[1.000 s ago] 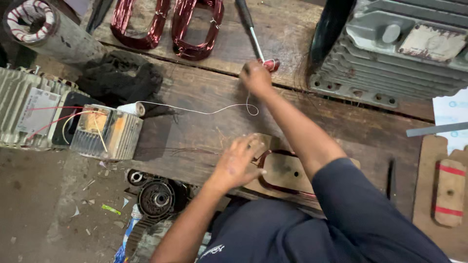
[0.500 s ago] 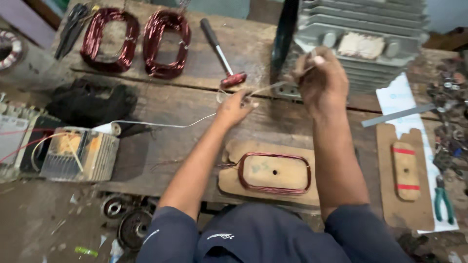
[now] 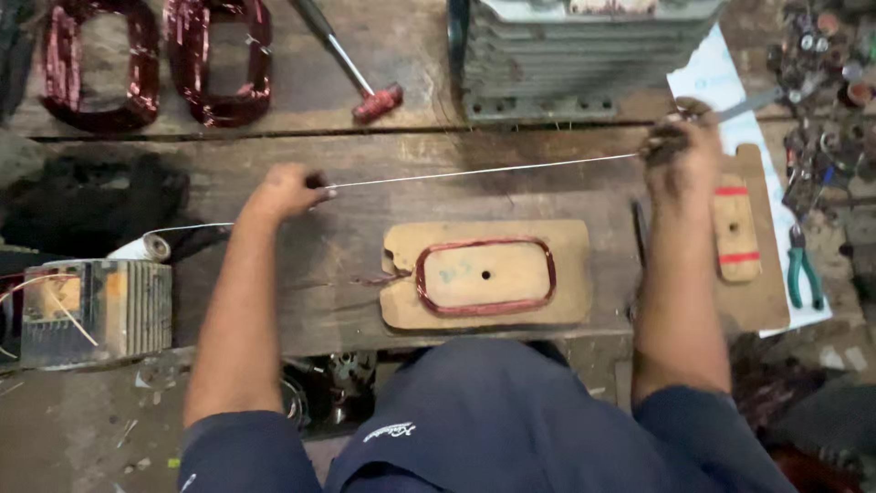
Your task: The person places a wound copper wire coil on a wooden template, ties it tightly with white string by hand, cuts the string with scissors, and lifts the bound coil off the template. They then set the finished coil on the bench with other completed coils and stack the wooden templates.
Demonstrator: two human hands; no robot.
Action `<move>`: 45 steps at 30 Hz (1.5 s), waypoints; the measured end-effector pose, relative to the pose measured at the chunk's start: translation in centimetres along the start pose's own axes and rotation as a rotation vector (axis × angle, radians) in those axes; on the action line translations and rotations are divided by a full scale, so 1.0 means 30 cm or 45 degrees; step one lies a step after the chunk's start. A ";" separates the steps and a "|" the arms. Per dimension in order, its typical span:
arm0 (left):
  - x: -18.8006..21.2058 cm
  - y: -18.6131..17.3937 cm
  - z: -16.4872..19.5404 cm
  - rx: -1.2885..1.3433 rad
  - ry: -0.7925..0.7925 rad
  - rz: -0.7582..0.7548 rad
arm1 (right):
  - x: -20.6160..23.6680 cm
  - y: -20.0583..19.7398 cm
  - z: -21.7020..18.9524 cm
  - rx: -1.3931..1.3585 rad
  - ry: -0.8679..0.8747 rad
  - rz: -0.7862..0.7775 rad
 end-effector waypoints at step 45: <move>0.206 0.529 0.689 -0.552 0.362 0.056 | 0.291 0.086 0.425 1.871 0.550 -1.185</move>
Point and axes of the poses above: each hand's wrist, its own x-axis away from the middle knuckle, its own y-axis out of the palm, z = x × y, the point moved 2 cm from there along -x, towards the middle knuckle, and after that the axes turned 8 degrees about -z, right-handed, at the moved point
